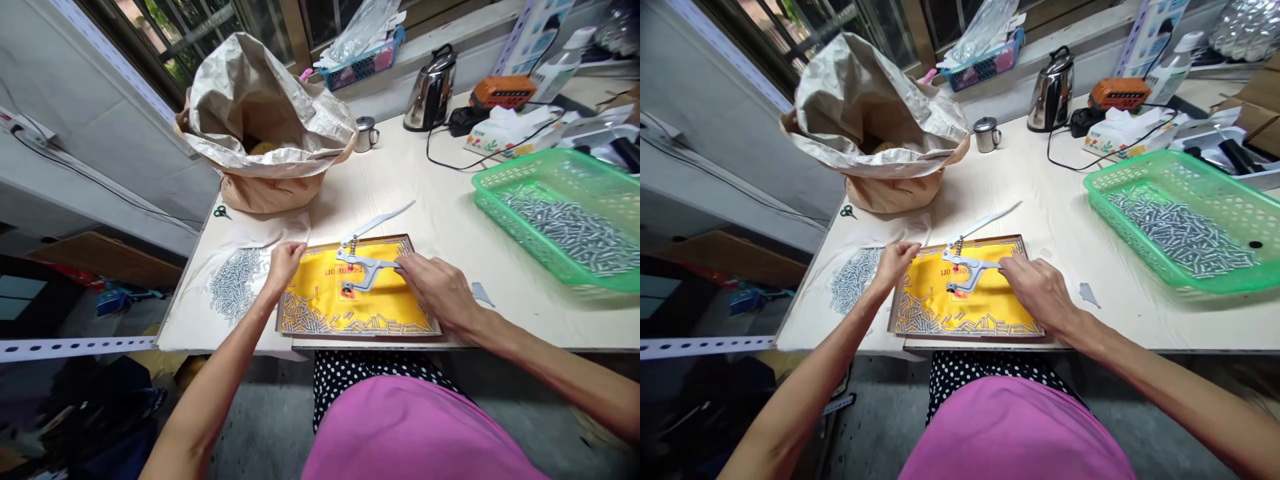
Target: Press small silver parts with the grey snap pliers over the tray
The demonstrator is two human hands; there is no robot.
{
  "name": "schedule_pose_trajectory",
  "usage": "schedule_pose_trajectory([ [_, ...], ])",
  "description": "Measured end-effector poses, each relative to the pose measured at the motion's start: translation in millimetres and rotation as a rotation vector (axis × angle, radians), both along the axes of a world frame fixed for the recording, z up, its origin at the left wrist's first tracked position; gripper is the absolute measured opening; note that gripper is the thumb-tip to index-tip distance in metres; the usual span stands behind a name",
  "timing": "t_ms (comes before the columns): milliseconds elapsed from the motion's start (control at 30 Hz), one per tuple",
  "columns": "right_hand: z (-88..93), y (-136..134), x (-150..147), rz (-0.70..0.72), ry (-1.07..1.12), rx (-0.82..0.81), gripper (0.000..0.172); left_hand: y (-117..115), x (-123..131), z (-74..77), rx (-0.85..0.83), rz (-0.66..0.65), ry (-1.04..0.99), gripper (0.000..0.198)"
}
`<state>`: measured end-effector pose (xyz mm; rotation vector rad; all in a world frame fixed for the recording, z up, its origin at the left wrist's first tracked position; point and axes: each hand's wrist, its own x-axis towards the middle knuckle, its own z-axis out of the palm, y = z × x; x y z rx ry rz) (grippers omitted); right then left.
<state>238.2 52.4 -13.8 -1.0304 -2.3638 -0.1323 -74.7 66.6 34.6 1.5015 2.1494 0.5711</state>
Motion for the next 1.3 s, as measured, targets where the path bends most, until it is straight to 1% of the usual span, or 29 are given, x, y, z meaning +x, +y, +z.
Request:
schedule_pose_trajectory([
  [67,-9.3,-6.3,9.2,-0.023,0.025,-0.015,0.023,-7.2,-14.6,-13.1,0.048,0.0,0.185,0.025],
  [167,-22.1,-17.9,17.4,-0.023,0.043,-0.046,0.018,-17.0,-35.1,-27.4,0.086,0.033,0.315,0.027],
  [233,-29.8,-24.3,19.6,-0.005,0.089,-0.073,0.017,-22.3,-50.8,-31.1,0.079,0.118,0.346,0.028],
  [333,-40.5,-29.3,19.0,0.025,0.166,-0.099,0.017,-29.7,-77.3,-31.5,0.046,0.299,0.382,0.03],
  [367,-43.8,-30.0,18.0,0.031,0.188,-0.098,0.017,-32.4,-85.6,-31.7,0.027,0.342,0.396,0.03],
  [433,-49.7,-30.7,15.7,0.037,0.214,-0.084,0.018,-37.4,-98.5,-34.0,-0.011,0.375,0.416,0.03],
  [533,-55.3,-30.7,12.8,0.035,0.2,-0.06,0.019,-40.9,-106.1,-42.1,-0.044,0.344,0.417,0.027],
  [667,-54.4,-29.6,11.1,0.064,0.179,-0.055,0.019,-31.1,-101.1,-51.3,-0.083,0.32,0.447,0.03],
  [733,-50.6,-28.7,10.1,0.078,0.178,-0.055,0.019,-22.3,-97.1,-51.4,-0.147,0.315,0.483,0.029],
  [833,-42.6,-27.3,6.9,0.09,0.156,-0.033,0.016,-13.2,-93.0,-47.6,-0.225,0.283,0.505,0.023],
  [900,-36.9,-26.2,3.6,0.098,0.142,-0.018,0.013,-13.0,-91.7,-44.7,-0.229,0.237,0.503,0.018],
  [1000,-28.3,-24.1,-1.8,0.102,0.108,-0.019,0.012,-19.4,-91.8,-39.9,-0.213,0.156,0.514,0.018],
  [1067,-22.9,-22.1,-5.2,0.106,0.065,-0.017,0.015,-25.2,-91.1,-35.1,-0.148,0.129,0.501,0.019],
  [1133,-18.3,-19.6,-8.5,0.118,0.007,-0.015,0.019,-31.4,-85.6,-28.5,-0.031,0.147,0.412,0.018],
  [1167,-16.7,-18.2,-10.3,0.124,-0.022,-0.016,0.02,-34.9,-79.9,-24.6,0.03,0.164,0.323,0.017],
  [1233,-15.2,-15.3,-14.2,0.129,-0.063,-0.012,0.02,-44.0,-61.2,-17.2,0.115,0.186,0.068,0.018],
  [1300,-15.7,-12.8,-18.3,0.13,-0.071,0.008,0.02,-55.9,-33.9,-11.7,0.144,0.174,-0.217,0.024],
])
